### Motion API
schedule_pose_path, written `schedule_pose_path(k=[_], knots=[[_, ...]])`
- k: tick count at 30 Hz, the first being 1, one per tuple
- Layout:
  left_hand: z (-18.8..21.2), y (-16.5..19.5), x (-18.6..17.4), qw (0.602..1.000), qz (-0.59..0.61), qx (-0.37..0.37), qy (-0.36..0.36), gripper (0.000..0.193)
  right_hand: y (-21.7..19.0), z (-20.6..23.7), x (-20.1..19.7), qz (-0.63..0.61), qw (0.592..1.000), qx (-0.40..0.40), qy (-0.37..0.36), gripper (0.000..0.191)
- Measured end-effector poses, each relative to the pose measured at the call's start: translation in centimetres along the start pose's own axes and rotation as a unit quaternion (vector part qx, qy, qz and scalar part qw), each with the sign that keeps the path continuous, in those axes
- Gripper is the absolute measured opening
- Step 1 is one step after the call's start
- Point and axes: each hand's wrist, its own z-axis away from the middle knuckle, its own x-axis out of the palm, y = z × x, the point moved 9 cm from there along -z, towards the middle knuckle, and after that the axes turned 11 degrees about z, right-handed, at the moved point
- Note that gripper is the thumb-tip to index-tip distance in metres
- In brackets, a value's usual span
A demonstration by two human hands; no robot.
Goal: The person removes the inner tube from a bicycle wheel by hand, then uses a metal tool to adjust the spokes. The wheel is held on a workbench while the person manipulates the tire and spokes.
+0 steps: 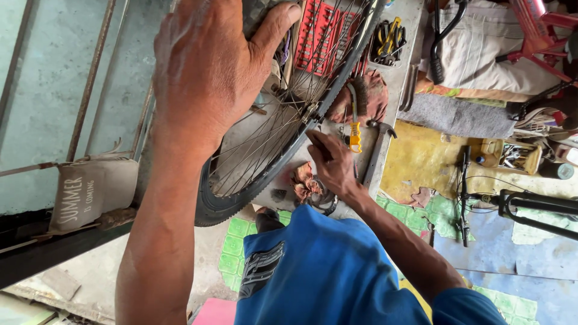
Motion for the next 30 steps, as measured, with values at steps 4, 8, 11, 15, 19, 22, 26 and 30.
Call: schedule_pose_path(k=[4, 8, 11, 15, 19, 22, 26, 30], knots=[[0.0, 1.0, -0.1, 1.000, -0.019, 0.014, 0.016, 0.045, -3.0, -1.2, 0.1, 0.000, 0.993, -0.084, 0.080, 0.031], [-0.3, 0.2, 0.8, 0.998, 0.015, -0.057, -0.033, 0.048, -4.3, -1.9, 0.7, 0.030, 0.984, -0.117, 0.127, 0.030], [-0.4, 1.2, 0.2, 0.999, 0.016, -0.030, -0.016, 0.047, -3.5, -2.2, 1.0, 0.031, 0.987, -0.076, 0.137, 0.027], [-0.3, 1.2, 0.0, 0.998, 0.025, -0.055, -0.035, 0.048, -2.4, -2.4, 2.0, 0.007, 0.996, -0.055, 0.067, 0.022], [-0.3, 1.0, 0.4, 0.994, 0.015, -0.093, -0.051, 0.056, -1.9, -2.8, 1.5, 0.026, 0.996, -0.054, 0.066, 0.019], [-0.2, 0.7, 0.7, 0.991, 0.027, -0.119, -0.061, 0.062, -0.1, -3.1, 2.4, -0.060, 0.997, 0.054, -0.013, 0.019], [-0.2, 1.0, 1.0, 0.991, 0.051, -0.108, -0.058, 0.064, -2.5, -2.9, 1.6, 0.042, 0.998, -0.042, 0.003, 0.019], [-0.3, 0.9, 1.5, 0.991, 0.045, -0.112, -0.058, 0.065, -2.8, -2.4, 0.6, 0.014, 0.998, -0.020, 0.066, 0.019]])
